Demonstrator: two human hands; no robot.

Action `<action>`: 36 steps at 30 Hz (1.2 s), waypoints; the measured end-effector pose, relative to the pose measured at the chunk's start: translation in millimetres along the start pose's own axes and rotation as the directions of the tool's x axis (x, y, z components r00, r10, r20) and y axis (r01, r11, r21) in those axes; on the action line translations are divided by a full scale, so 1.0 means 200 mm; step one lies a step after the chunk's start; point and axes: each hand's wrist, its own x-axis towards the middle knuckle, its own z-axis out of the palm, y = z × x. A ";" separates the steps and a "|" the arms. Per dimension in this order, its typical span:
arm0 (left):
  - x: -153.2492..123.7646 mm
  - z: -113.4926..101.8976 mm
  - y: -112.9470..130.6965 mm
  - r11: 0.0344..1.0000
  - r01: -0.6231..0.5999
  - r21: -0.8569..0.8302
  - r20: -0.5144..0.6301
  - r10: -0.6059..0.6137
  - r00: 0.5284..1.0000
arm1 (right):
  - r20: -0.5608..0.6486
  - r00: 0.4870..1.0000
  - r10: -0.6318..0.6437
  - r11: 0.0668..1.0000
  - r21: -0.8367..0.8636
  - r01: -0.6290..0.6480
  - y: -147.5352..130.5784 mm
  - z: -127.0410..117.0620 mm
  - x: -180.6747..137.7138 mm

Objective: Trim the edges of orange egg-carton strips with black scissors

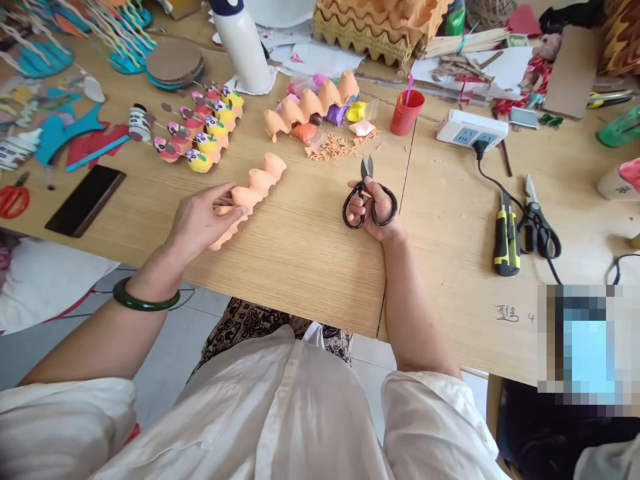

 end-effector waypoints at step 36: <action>0.14 0.55 0.39 0.951 -0.307 0.046 0.190 0.294 0.937 | 0.039 0.999 0.006 1.000 0.018 -0.007 0.00 0.01 0.01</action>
